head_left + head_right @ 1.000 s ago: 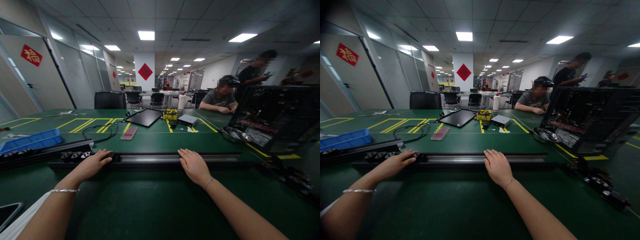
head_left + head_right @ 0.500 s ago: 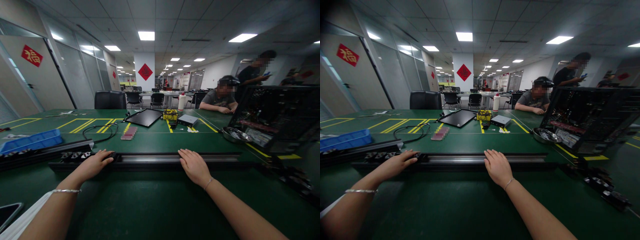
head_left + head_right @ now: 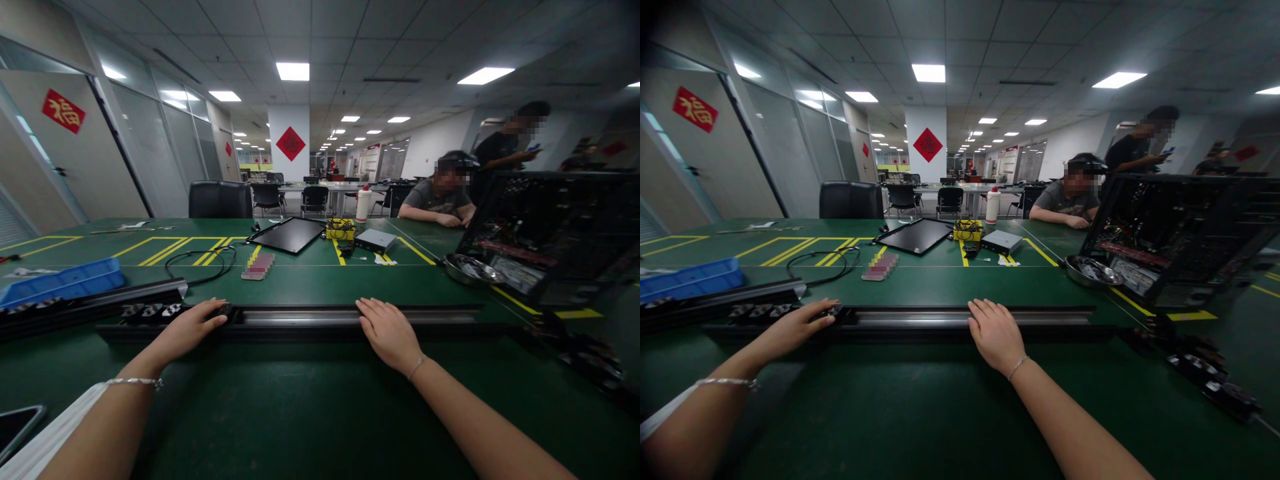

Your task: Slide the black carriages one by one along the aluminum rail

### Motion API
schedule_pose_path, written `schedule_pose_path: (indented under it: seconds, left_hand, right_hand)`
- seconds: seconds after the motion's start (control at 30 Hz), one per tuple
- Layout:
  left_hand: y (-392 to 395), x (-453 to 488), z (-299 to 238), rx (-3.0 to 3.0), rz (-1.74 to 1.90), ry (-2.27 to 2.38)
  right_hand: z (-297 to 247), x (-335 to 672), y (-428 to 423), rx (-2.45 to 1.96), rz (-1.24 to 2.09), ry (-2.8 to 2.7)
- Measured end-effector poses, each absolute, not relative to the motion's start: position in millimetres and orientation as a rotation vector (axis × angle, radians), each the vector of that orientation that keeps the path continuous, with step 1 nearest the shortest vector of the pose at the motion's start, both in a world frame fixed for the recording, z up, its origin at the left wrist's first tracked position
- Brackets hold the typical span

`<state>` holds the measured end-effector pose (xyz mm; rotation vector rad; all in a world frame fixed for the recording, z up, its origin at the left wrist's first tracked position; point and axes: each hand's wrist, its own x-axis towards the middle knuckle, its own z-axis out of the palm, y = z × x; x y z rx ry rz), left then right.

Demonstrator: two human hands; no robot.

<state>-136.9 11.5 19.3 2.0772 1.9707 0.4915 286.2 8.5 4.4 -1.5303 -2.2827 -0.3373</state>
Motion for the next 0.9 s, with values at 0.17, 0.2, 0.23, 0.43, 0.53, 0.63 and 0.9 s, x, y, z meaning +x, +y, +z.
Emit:
schedule_pose_path:
  seconds: [0.17,0.2,0.23,0.43,0.53,0.63,0.9]
  left_hand:
    - [11.0,-137.8,20.8,2.058,0.495,1.968]
    - [11.1,-138.0,20.8,2.053,0.49,1.972]
    - [11.3,-138.2,20.6,2.047,0.486,1.974]
    - [11.7,-137.7,19.0,2.045,0.502,1.964]
    - [11.2,-135.4,20.5,2.088,0.504,1.931]
    - [11.1,-133.6,22.1,2.122,0.497,1.901]
    - [11.0,-130.4,19.8,2.166,0.493,1.908]
  right_hand:
    - [3.5,286.4,9.0,-1.545,-0.335,-2.293]
    - [3.2,286.5,9.1,-1.543,-0.335,-2.294]
    - [3.1,286.6,9.1,-1.538,-0.335,-2.293]
    - [4.0,286.6,8.4,-1.535,-0.336,-2.285]
    - [3.5,286.9,9.0,-1.539,-0.335,-2.287]
    - [2.8,287.3,9.7,-1.538,-0.335,-2.286]
    - [2.6,287.3,9.3,-1.541,-0.332,-2.292]
